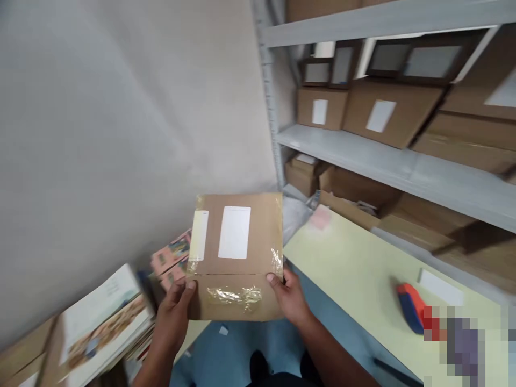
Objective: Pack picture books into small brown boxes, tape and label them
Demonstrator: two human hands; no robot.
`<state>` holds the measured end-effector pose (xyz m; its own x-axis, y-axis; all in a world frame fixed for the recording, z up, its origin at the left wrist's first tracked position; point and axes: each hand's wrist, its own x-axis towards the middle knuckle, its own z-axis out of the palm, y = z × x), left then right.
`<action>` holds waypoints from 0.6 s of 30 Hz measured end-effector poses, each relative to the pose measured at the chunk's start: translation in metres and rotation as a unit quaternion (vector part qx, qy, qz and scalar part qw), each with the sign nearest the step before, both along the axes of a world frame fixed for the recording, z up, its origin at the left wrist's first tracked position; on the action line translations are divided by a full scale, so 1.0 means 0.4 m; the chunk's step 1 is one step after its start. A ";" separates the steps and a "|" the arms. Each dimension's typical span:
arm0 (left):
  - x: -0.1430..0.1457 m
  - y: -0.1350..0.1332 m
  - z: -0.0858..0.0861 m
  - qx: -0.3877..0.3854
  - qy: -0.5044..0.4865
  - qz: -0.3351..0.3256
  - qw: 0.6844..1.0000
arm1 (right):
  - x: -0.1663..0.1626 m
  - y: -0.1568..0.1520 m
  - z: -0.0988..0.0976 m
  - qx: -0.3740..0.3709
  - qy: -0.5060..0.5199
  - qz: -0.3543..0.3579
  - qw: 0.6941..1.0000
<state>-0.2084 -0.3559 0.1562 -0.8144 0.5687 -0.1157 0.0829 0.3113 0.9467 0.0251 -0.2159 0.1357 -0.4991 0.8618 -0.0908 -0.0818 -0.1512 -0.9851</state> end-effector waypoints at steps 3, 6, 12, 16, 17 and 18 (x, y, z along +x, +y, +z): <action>0.117 0.179 -0.008 -0.039 -0.063 -0.171 0.982 | 0.183 0.113 -0.077 -0.041 -0.036 -0.061 0.997; 0.253 0.310 -0.004 -0.085 -0.030 -0.239 0.967 | 0.325 0.160 -0.135 -0.011 -0.165 -0.193 0.967; 0.529 0.416 0.005 -0.026 0.126 -0.412 0.902 | 0.410 0.125 -0.083 0.089 -0.158 -0.174 0.968; 0.654 0.417 -0.029 -0.019 0.174 -0.583 0.793 | 0.419 0.143 -0.040 0.038 -0.156 -0.186 0.969; 0.669 0.418 -0.041 -0.032 0.182 -0.610 0.770 | 0.427 0.156 -0.041 0.020 -0.176 -0.203 0.963; 0.677 0.423 -0.051 -0.045 0.186 -0.636 0.747 | 0.439 0.168 -0.045 0.006 -0.199 -0.216 0.956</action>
<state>0.0624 -0.1868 0.1357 0.3937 0.9137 -0.1006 0.6191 -0.1827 0.7637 0.2006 -0.1487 0.1178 -0.0250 0.9817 -0.1886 0.2469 -0.1768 -0.9528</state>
